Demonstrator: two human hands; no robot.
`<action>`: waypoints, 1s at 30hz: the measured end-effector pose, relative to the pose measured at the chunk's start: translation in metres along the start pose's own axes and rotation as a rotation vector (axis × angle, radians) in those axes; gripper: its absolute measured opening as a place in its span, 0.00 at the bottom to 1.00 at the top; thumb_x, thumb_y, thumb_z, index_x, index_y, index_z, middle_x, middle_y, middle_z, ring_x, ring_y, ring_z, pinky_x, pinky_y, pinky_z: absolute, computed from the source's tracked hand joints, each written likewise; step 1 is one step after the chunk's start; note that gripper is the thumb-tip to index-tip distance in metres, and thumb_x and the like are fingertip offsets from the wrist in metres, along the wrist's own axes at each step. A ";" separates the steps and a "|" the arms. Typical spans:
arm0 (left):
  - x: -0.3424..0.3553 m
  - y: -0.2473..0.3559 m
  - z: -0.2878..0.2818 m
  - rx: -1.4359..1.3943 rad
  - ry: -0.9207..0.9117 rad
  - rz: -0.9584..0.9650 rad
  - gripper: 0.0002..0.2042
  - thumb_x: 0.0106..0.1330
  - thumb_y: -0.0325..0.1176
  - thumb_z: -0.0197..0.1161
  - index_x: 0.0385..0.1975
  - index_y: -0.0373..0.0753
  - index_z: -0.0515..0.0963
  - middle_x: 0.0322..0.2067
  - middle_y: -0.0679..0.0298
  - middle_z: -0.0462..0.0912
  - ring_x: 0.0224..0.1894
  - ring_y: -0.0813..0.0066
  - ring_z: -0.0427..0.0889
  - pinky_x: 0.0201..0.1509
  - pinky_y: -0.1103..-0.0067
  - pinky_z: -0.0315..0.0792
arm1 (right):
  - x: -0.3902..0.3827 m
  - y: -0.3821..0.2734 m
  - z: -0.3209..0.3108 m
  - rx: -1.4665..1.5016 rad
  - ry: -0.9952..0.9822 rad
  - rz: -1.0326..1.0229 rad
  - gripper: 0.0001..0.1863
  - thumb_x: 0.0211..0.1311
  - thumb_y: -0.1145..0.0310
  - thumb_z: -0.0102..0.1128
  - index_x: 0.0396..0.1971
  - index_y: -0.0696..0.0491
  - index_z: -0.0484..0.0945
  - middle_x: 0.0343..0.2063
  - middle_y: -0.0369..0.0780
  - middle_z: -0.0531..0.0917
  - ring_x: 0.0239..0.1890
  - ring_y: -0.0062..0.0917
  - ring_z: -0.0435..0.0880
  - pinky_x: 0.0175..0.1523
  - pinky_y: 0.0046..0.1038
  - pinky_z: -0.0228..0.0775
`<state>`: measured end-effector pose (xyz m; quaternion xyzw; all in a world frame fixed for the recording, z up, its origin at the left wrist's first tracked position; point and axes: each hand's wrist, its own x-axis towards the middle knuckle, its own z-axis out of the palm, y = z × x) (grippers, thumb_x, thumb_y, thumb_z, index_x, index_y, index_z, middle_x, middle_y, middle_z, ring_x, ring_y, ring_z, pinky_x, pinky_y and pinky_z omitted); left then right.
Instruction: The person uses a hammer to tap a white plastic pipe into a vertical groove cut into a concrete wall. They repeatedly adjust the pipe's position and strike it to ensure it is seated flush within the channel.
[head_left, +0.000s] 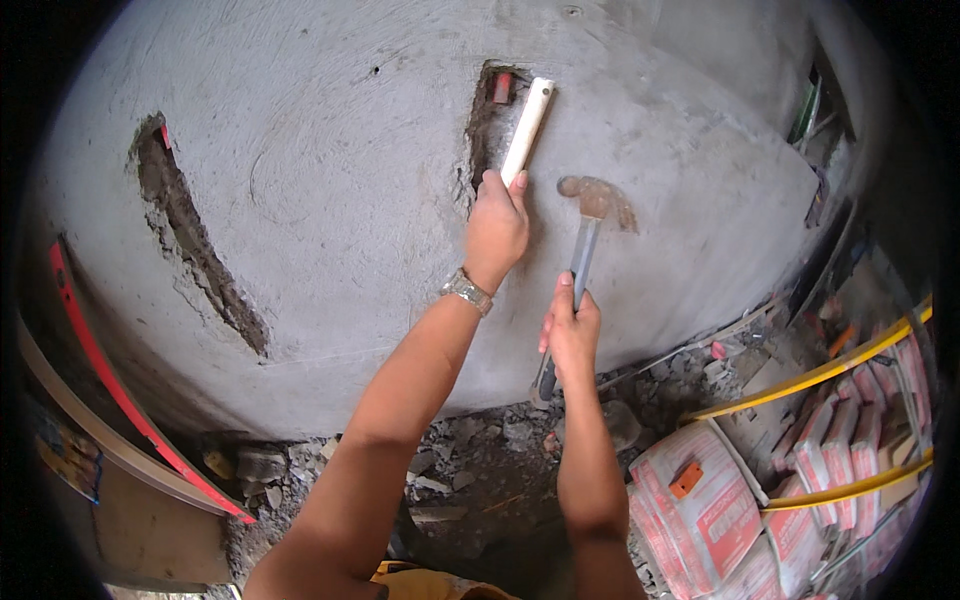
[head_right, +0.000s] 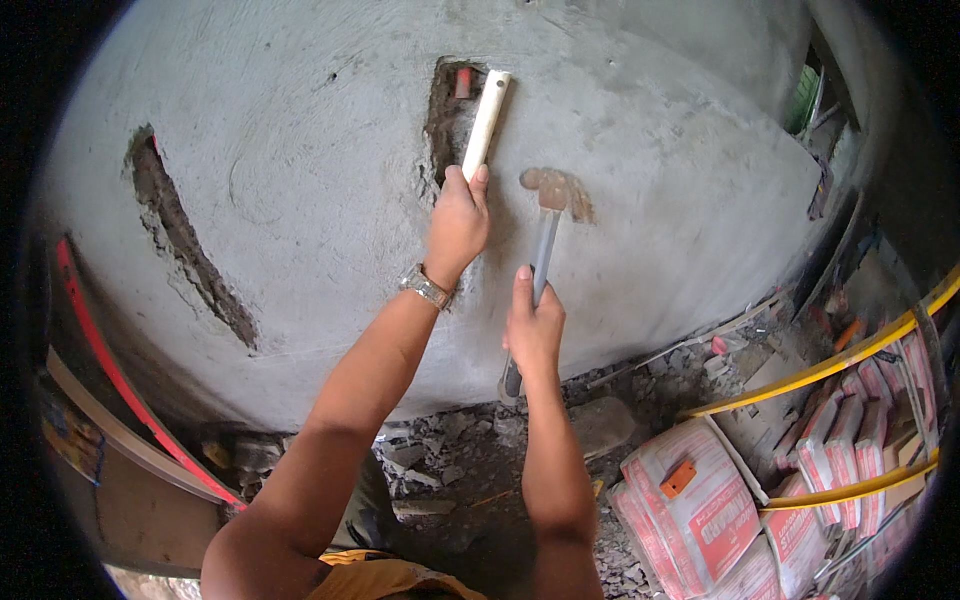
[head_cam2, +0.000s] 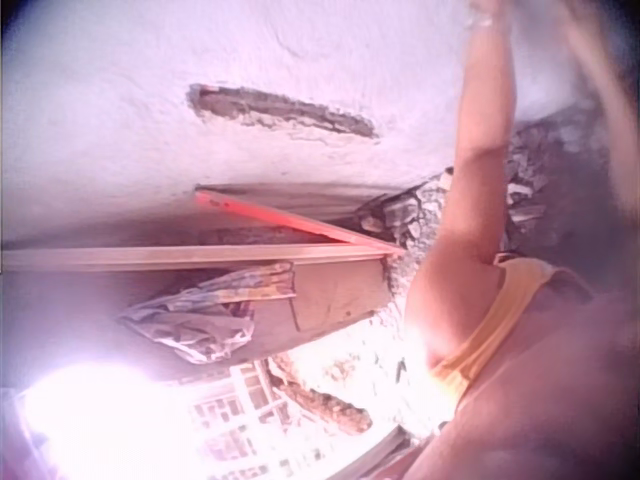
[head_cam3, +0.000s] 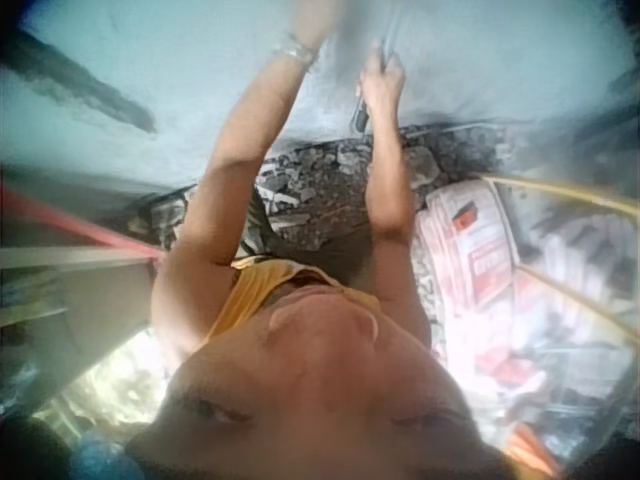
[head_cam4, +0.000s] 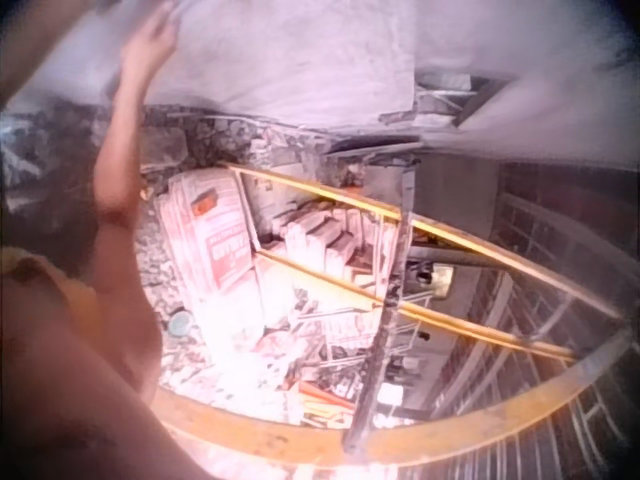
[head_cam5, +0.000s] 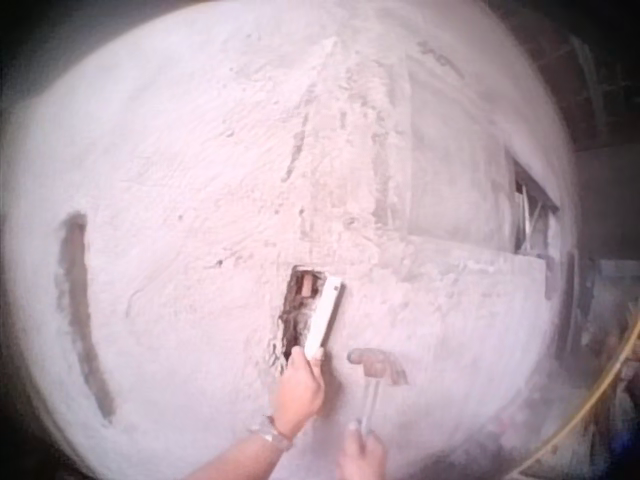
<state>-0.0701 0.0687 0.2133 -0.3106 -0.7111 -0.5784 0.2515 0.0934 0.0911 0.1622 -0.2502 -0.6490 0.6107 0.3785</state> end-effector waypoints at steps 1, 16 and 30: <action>0.000 -0.004 0.004 -0.017 0.010 -0.012 0.20 0.81 0.47 0.48 0.40 0.32 0.66 0.34 0.35 0.79 0.37 0.31 0.79 0.40 0.48 0.72 | -0.002 -0.009 0.001 0.006 0.000 -0.025 0.27 0.78 0.46 0.52 0.27 0.55 0.72 0.12 0.33 0.69 0.10 0.19 0.69 0.16 0.27 0.62; -0.003 -0.006 0.019 -0.113 0.065 -0.023 0.17 0.80 0.42 0.50 0.41 0.30 0.65 0.36 0.35 0.78 0.39 0.31 0.77 0.44 0.48 0.70 | 0.026 -0.036 0.021 0.139 0.010 -0.653 0.25 0.79 0.52 0.53 0.23 0.55 0.70 0.14 0.33 0.73 0.14 0.17 0.71 0.20 0.25 0.60; -0.005 -0.014 0.019 -0.169 0.038 -0.016 0.17 0.80 0.41 0.51 0.41 0.30 0.64 0.33 0.34 0.77 0.36 0.29 0.77 0.38 0.48 0.69 | 0.062 -0.067 0.045 -0.024 -0.058 -0.193 0.28 0.78 0.46 0.53 0.24 0.55 0.70 0.11 0.33 0.68 0.09 0.17 0.67 0.13 0.26 0.59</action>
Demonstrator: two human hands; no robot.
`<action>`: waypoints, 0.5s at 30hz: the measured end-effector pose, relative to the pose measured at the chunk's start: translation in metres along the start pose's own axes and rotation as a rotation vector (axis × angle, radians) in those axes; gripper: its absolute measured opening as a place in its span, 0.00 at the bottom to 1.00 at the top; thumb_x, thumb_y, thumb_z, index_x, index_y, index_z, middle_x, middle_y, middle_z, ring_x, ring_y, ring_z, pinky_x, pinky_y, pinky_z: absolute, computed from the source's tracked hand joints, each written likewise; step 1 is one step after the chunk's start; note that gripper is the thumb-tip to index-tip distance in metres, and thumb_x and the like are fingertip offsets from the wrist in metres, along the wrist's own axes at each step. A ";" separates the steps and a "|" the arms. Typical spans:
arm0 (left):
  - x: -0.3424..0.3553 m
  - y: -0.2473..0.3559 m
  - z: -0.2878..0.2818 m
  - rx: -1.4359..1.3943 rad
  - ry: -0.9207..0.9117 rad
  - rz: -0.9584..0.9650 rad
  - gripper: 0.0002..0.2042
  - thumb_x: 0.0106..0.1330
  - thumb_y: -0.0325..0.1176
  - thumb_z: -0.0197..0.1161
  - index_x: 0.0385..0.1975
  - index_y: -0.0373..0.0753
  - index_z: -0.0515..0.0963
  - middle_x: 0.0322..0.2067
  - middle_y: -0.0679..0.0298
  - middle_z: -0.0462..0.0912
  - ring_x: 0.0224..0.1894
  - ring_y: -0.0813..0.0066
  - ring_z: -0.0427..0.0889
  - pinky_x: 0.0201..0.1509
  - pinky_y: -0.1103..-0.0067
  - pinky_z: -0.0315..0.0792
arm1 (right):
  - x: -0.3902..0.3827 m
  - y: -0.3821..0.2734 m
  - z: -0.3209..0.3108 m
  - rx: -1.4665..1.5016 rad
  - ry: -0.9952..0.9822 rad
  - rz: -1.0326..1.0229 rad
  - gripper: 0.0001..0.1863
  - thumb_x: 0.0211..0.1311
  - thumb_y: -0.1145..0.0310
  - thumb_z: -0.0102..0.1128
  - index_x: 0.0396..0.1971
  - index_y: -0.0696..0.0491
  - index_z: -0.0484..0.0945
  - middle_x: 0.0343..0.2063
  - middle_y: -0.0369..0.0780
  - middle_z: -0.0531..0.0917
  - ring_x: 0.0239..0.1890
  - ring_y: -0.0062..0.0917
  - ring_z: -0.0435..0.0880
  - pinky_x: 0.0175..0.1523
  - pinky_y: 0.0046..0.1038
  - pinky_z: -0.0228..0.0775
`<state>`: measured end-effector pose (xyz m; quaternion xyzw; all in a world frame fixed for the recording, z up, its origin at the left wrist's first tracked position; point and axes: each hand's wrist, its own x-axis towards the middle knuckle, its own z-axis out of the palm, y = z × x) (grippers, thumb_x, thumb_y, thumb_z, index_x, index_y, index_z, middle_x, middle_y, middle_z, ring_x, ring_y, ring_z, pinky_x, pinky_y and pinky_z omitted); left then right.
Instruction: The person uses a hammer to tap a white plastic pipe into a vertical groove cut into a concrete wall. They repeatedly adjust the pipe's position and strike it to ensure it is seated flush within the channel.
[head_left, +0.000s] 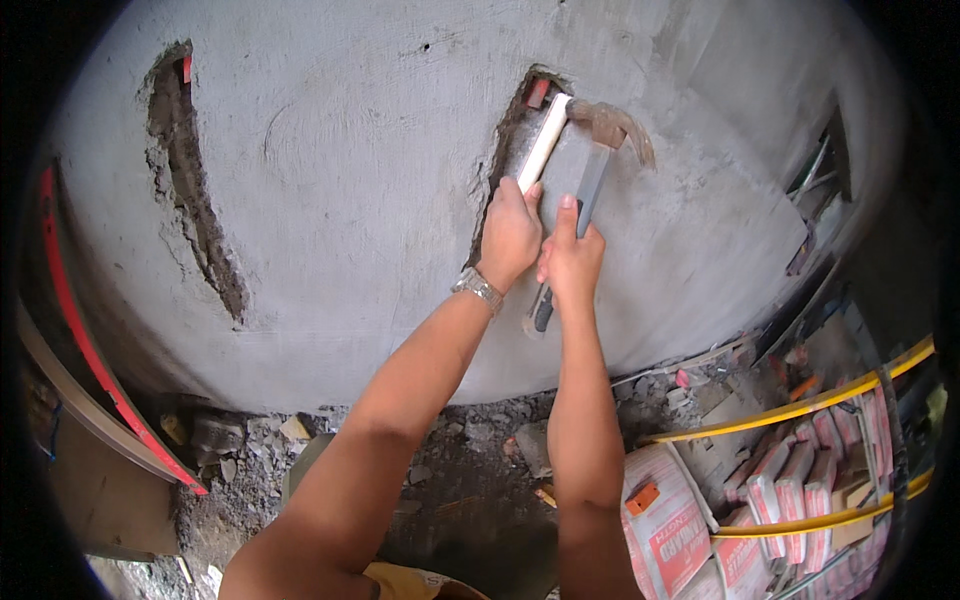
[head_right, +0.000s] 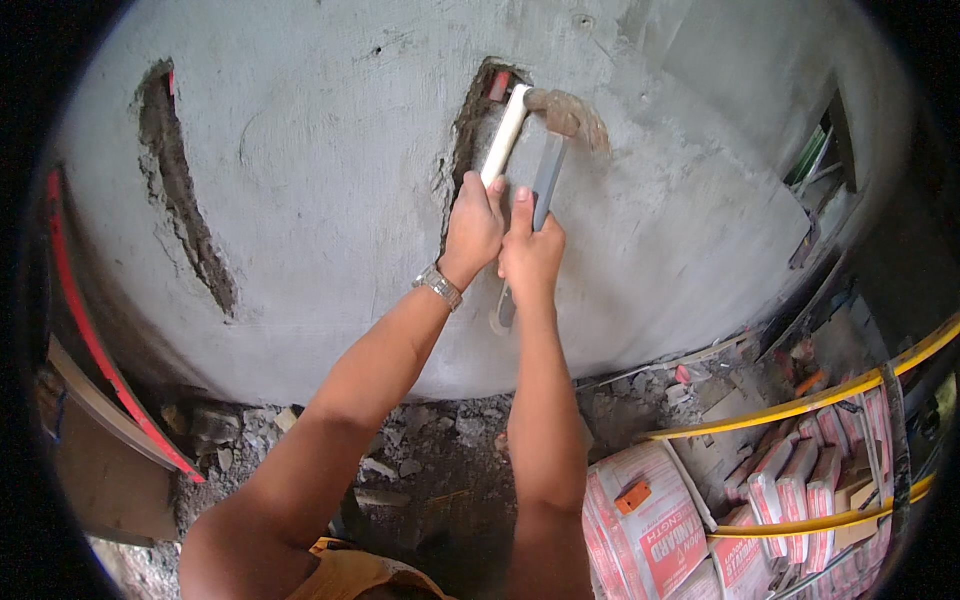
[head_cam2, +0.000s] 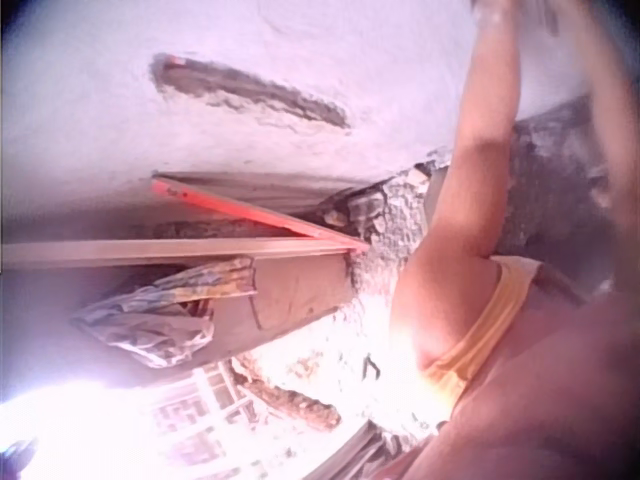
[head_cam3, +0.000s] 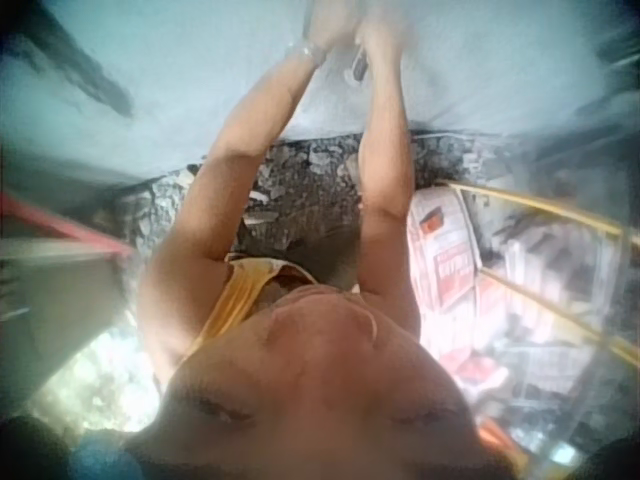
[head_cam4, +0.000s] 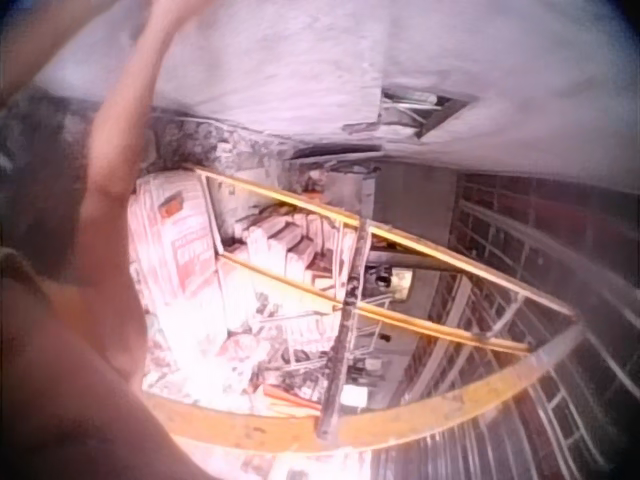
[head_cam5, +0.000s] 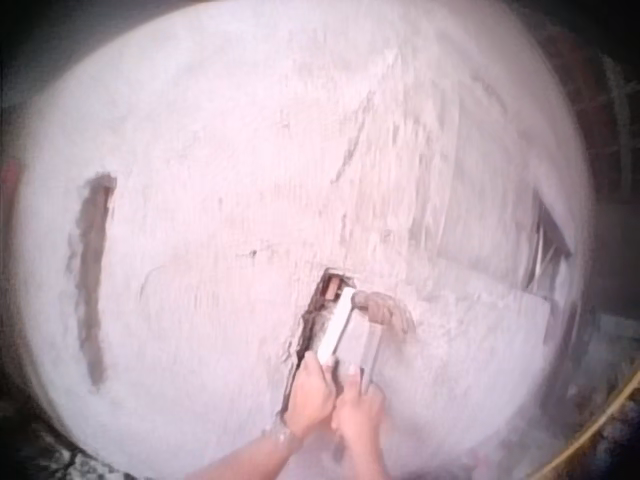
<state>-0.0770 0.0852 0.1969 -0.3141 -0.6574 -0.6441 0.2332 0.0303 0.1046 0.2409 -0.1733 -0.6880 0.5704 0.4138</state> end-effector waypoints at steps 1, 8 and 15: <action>-0.002 0.001 0.000 0.012 0.004 -0.014 0.17 0.80 0.42 0.51 0.41 0.30 0.64 0.33 0.34 0.77 0.36 0.29 0.77 0.38 0.48 0.69 | -0.002 0.001 -0.003 0.022 0.013 0.012 0.28 0.77 0.46 0.53 0.24 0.55 0.71 0.11 0.33 0.68 0.09 0.18 0.67 0.13 0.27 0.59; 0.001 0.007 -0.008 0.041 -0.008 -0.035 0.16 0.79 0.41 0.52 0.41 0.29 0.66 0.35 0.34 0.79 0.37 0.30 0.79 0.41 0.48 0.72 | -0.007 -0.005 -0.001 -0.061 0.007 0.013 0.29 0.75 0.43 0.56 0.25 0.54 0.71 0.11 0.33 0.68 0.08 0.18 0.67 0.13 0.27 0.59; -0.003 0.008 -0.015 0.040 -0.087 -0.092 0.16 0.79 0.41 0.52 0.41 0.30 0.65 0.34 0.34 0.79 0.37 0.29 0.80 0.40 0.48 0.73 | -0.019 0.011 -0.020 -0.047 0.065 0.049 0.28 0.75 0.43 0.56 0.27 0.55 0.72 0.11 0.33 0.68 0.08 0.19 0.67 0.13 0.27 0.60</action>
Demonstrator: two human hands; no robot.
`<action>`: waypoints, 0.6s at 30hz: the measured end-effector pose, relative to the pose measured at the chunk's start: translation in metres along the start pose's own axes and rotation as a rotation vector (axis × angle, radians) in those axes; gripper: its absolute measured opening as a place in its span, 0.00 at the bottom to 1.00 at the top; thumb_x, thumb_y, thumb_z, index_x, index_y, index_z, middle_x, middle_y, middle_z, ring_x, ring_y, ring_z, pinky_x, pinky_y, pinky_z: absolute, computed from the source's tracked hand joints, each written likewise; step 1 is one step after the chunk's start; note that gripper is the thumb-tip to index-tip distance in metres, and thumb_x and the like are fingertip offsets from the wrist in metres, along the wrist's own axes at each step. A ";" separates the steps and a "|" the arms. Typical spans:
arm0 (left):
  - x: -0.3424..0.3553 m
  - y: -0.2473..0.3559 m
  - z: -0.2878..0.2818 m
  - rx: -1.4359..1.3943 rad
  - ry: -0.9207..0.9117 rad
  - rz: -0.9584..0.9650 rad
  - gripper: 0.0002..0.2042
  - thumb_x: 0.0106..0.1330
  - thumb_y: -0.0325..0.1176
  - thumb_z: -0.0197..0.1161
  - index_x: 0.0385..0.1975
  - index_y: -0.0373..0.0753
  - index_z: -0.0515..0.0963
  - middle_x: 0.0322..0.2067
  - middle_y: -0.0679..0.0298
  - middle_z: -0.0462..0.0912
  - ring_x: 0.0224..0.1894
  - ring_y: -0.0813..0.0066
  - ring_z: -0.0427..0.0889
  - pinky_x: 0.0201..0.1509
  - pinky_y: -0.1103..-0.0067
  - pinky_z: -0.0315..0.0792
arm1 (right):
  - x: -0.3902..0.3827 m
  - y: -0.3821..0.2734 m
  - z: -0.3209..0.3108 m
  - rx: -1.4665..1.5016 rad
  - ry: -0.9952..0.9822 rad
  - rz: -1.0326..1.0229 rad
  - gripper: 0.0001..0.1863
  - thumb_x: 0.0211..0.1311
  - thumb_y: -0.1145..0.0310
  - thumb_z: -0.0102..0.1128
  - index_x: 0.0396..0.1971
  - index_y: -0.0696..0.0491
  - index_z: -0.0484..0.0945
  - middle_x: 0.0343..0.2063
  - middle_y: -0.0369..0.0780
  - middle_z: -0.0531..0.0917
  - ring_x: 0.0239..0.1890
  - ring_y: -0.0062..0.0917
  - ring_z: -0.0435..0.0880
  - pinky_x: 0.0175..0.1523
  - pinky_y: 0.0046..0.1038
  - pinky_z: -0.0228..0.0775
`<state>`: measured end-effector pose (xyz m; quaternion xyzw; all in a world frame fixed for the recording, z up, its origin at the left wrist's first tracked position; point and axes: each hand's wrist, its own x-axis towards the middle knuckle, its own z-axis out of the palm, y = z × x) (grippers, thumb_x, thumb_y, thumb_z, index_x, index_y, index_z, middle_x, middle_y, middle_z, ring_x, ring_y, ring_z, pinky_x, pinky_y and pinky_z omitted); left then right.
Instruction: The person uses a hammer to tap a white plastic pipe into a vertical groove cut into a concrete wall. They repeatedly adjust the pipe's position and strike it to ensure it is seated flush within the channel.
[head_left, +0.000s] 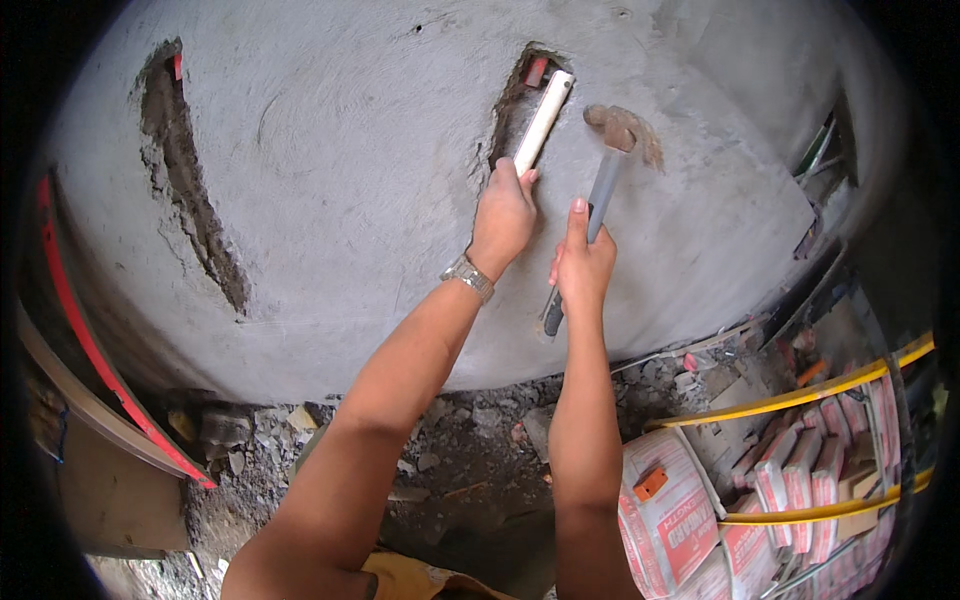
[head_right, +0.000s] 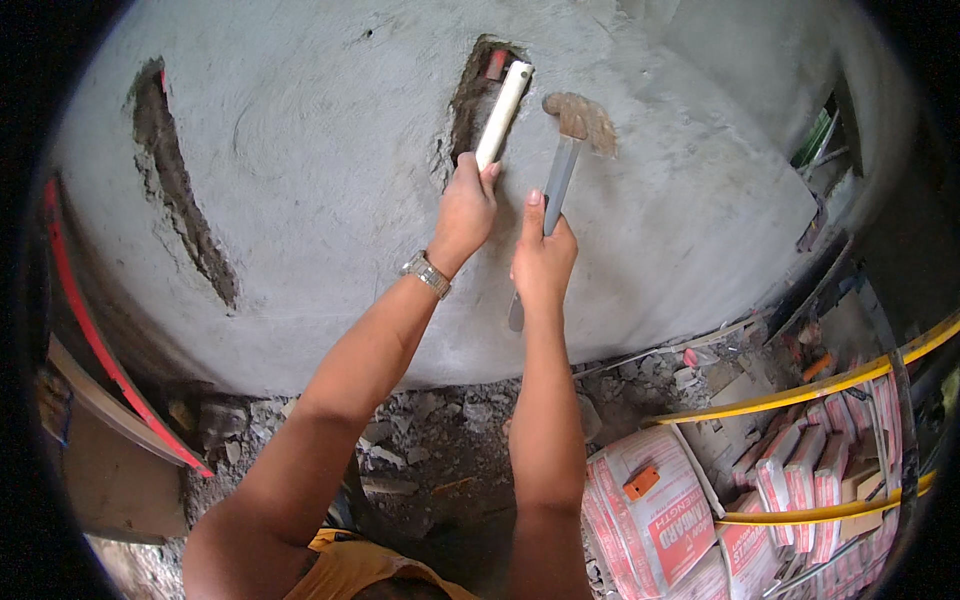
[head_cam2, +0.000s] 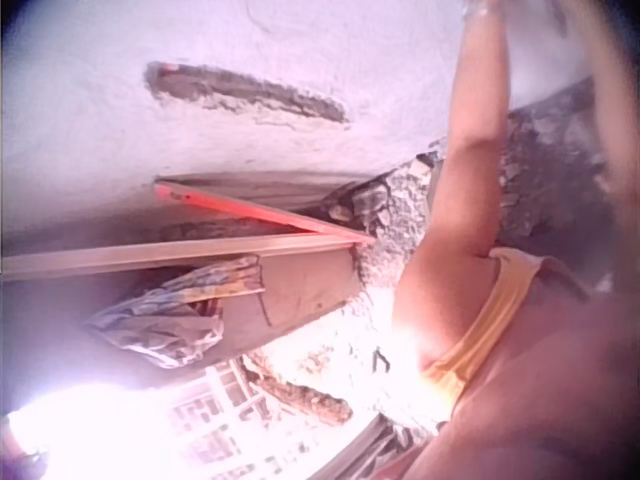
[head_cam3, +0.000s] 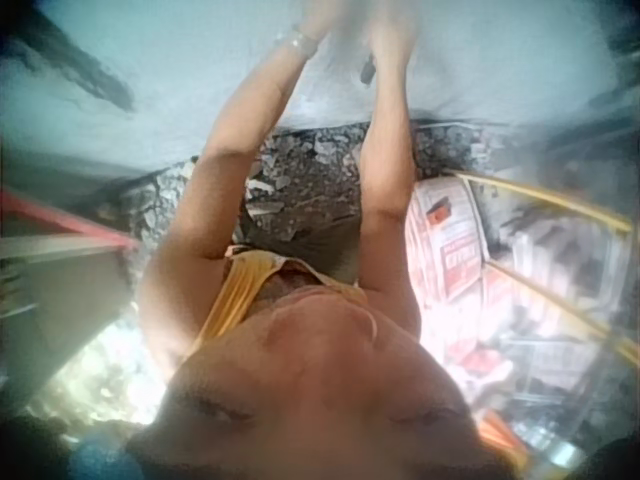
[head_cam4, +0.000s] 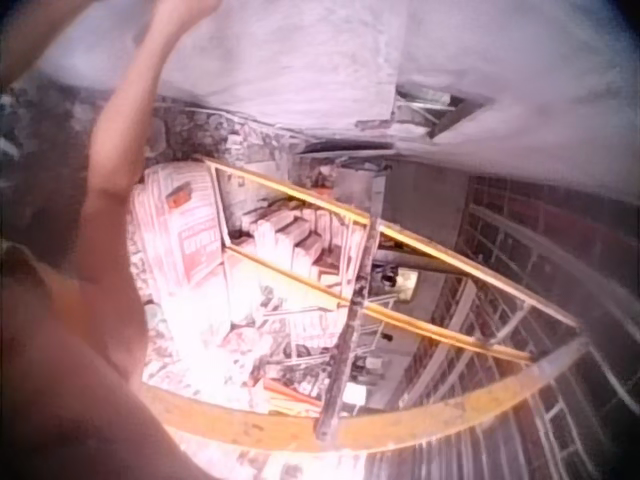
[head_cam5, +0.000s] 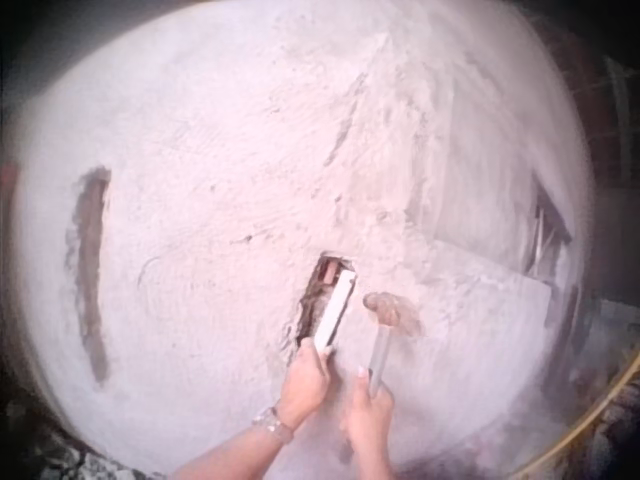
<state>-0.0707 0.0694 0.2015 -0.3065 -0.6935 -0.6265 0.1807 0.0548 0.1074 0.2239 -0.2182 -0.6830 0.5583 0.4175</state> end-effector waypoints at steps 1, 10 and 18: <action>0.002 0.001 0.004 -0.017 0.000 -0.005 0.17 0.79 0.41 0.52 0.41 0.30 0.65 0.34 0.34 0.79 0.37 0.29 0.80 0.40 0.48 0.73 | 0.002 0.003 0.000 -0.030 0.005 -0.001 0.28 0.75 0.43 0.55 0.27 0.55 0.72 0.11 0.33 0.68 0.08 0.19 0.67 0.13 0.27 0.59; 0.002 0.009 -0.006 0.047 0.065 -0.058 0.25 0.78 0.54 0.52 0.36 0.33 0.68 0.24 0.39 0.81 0.30 0.34 0.83 0.33 0.49 0.74 | 0.001 0.018 0.000 -0.012 -0.030 0.071 0.28 0.76 0.44 0.54 0.23 0.52 0.67 0.12 0.33 0.66 0.08 0.19 0.65 0.13 0.27 0.59; 0.000 0.018 -0.037 0.189 0.030 -0.014 0.25 0.78 0.53 0.53 0.36 0.31 0.70 0.22 0.40 0.82 0.27 0.34 0.83 0.29 0.51 0.76 | -0.002 0.006 0.009 -0.026 -0.020 0.120 0.29 0.77 0.45 0.53 0.23 0.55 0.69 0.11 0.34 0.67 0.08 0.20 0.66 0.14 0.28 0.59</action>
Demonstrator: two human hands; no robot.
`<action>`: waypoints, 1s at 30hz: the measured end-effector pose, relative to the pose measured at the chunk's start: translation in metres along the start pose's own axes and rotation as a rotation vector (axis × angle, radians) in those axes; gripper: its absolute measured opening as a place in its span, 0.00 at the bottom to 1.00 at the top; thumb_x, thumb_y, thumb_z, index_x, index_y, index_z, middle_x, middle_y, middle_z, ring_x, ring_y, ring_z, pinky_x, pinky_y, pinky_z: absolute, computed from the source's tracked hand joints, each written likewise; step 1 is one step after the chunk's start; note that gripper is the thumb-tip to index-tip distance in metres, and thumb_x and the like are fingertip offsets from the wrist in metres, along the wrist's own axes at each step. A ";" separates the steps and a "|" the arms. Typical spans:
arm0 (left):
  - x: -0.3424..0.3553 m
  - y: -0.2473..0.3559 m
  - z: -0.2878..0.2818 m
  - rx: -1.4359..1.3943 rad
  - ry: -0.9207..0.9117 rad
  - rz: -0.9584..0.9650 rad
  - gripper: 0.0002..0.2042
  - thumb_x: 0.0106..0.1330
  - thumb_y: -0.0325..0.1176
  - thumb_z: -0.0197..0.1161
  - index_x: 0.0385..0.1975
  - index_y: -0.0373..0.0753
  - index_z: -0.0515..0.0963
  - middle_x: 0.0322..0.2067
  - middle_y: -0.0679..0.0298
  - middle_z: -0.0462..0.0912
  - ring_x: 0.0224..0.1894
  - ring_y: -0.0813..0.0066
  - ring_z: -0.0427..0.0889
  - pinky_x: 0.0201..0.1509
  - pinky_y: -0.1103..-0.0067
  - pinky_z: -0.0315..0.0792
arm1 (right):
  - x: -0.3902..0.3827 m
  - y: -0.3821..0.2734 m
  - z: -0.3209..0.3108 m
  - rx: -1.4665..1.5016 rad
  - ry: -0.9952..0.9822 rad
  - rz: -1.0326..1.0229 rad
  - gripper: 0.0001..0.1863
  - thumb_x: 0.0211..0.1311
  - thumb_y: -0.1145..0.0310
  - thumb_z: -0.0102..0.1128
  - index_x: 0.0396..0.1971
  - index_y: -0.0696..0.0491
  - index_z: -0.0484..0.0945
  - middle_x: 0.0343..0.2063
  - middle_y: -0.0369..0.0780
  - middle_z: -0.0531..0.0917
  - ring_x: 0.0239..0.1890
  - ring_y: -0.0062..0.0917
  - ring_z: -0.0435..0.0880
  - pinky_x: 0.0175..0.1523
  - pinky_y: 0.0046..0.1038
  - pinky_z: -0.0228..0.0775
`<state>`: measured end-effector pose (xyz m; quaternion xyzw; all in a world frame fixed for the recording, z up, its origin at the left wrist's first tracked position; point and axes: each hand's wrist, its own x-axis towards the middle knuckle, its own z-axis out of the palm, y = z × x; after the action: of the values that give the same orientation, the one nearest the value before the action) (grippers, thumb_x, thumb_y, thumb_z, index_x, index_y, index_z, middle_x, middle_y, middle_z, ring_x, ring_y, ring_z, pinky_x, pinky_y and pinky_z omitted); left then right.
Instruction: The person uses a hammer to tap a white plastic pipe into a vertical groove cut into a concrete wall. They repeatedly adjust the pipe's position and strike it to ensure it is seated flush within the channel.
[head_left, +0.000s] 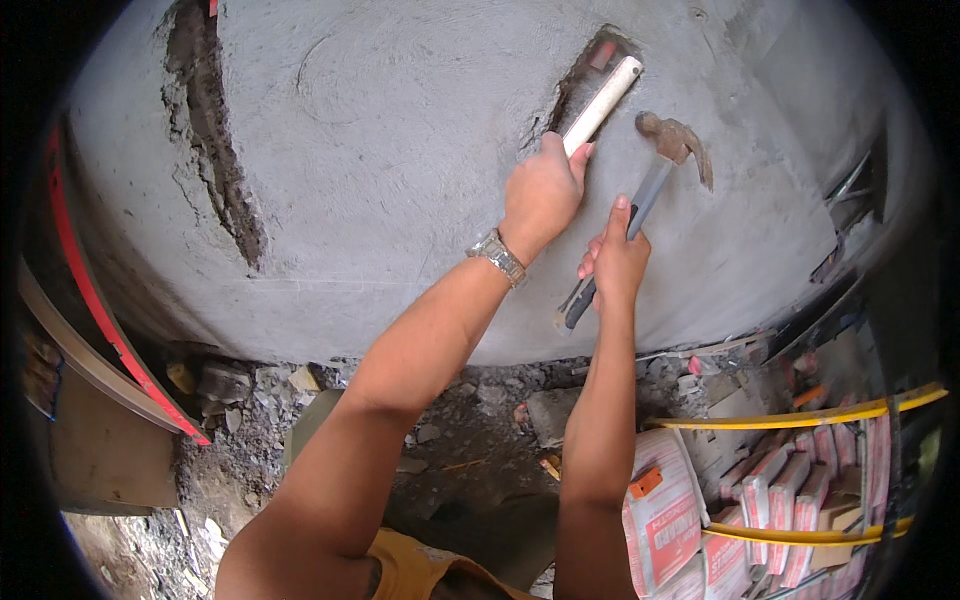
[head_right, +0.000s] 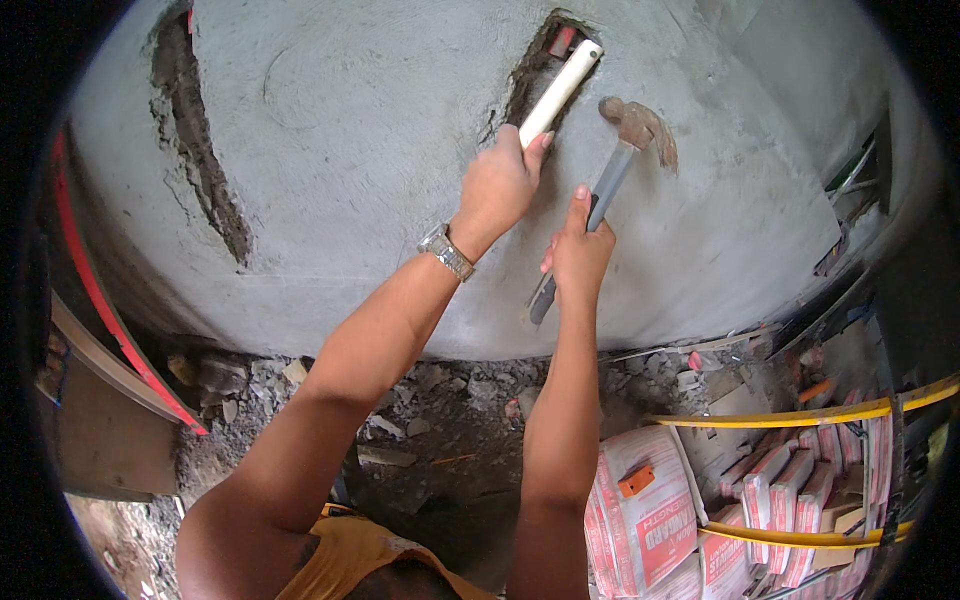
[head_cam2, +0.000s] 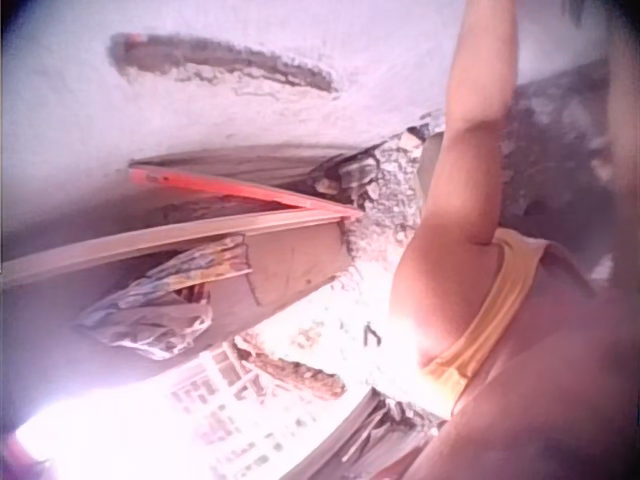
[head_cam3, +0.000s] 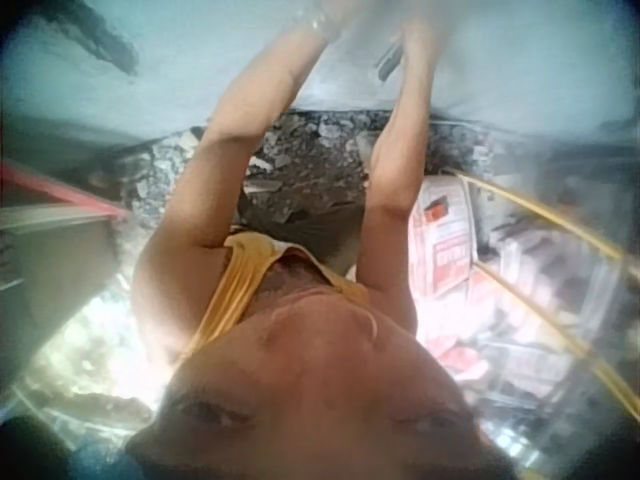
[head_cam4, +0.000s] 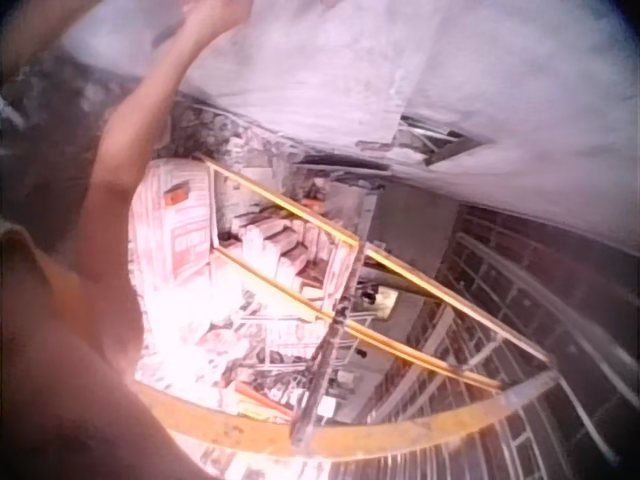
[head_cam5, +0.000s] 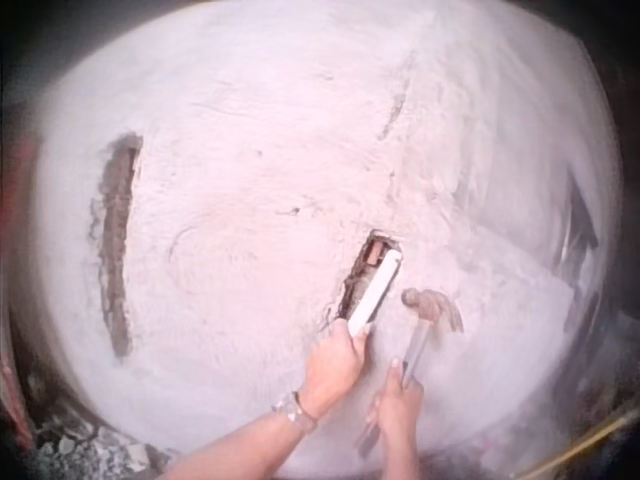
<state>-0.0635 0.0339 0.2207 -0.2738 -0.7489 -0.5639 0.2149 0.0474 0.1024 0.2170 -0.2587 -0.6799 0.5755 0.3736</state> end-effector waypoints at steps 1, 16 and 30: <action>0.001 -0.001 -0.004 0.001 -0.019 -0.005 0.25 0.78 0.53 0.53 0.36 0.30 0.70 0.23 0.39 0.82 0.27 0.34 0.83 0.29 0.51 0.76 | 0.001 0.001 0.000 -0.018 0.007 -0.003 0.29 0.77 0.45 0.53 0.23 0.54 0.69 0.11 0.34 0.67 0.08 0.20 0.66 0.14 0.28 0.59; -0.009 0.012 -0.010 -0.058 -0.024 0.128 0.21 0.80 0.49 0.49 0.39 0.33 0.65 0.21 0.40 0.81 0.26 0.34 0.82 0.27 0.50 0.74 | -0.009 0.003 -0.006 0.066 -0.024 0.012 0.29 0.75 0.41 0.54 0.26 0.53 0.68 0.13 0.33 0.66 0.09 0.19 0.65 0.13 0.27 0.60; -0.004 -0.006 0.005 0.070 -0.018 0.115 0.20 0.80 0.48 0.51 0.39 0.34 0.64 0.22 0.41 0.81 0.25 0.36 0.82 0.26 0.51 0.75 | -0.019 -0.017 0.004 0.187 0.083 -0.293 0.27 0.77 0.44 0.54 0.28 0.55 0.71 0.13 0.33 0.68 0.10 0.17 0.66 0.14 0.25 0.59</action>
<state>-0.0645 0.0370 0.2126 -0.3138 -0.7530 -0.5217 0.2496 0.0567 0.0820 0.2291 -0.1445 -0.6377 0.5646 0.5036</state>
